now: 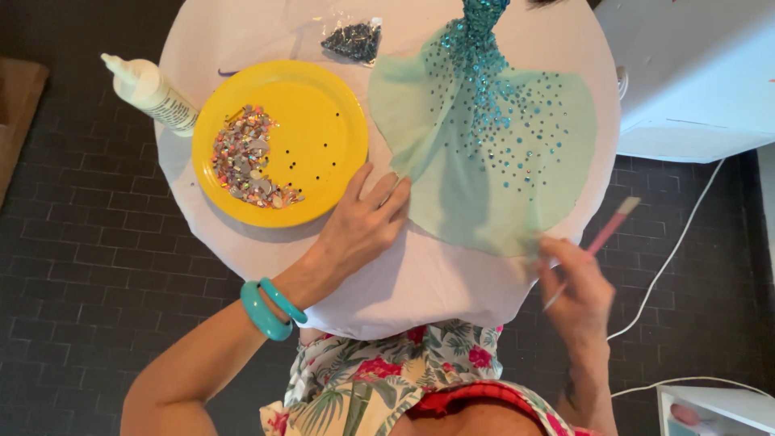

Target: Applying rhinestones to a miniature dress using a wax pencil and glue

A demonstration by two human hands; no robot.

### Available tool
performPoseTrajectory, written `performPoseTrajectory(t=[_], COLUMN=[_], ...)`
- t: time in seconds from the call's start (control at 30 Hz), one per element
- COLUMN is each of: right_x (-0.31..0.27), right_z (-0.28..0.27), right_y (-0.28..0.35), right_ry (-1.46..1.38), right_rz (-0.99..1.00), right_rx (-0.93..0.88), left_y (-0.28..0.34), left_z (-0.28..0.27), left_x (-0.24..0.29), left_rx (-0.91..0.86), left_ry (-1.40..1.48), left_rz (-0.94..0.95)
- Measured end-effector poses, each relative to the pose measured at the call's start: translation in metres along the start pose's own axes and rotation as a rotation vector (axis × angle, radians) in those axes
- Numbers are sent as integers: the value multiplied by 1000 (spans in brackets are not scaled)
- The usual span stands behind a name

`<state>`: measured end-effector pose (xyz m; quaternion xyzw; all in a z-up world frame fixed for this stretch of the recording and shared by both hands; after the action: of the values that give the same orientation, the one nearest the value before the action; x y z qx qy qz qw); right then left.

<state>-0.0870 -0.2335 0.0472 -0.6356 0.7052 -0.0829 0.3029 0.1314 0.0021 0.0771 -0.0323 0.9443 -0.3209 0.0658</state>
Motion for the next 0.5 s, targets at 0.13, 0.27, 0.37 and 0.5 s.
performPoseTrajectory(t=[0.13,0.27,0.37,0.5], right_x=[45,91,103,138], right_z=[-31,-24,-12,18], right_y=[-12,-39,-65,-60], right_ry=[117,59,179,330], right_rz=[383,582,615,659], right_rx=[218,244,195,212], left_y=[2,5,5,11], left_z=[-4,-1,-1,5], left_x=[-3,-2,-2,-1], left_rx=[54,46,60,65], left_ry=[16,32,22,34], left_rz=[-32,-49,-59,-85])
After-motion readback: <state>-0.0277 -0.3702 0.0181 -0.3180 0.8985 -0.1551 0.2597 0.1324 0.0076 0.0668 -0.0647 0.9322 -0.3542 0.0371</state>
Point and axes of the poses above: each hand's wrist, its own y-axis away from the middle knuckle, its own z-axis out of the palm, x = y × z, the point moved 8 cm from there along -y, towards the middle knuckle, and after that the axes turned 11 degrees about y, right-handed, at the moved point
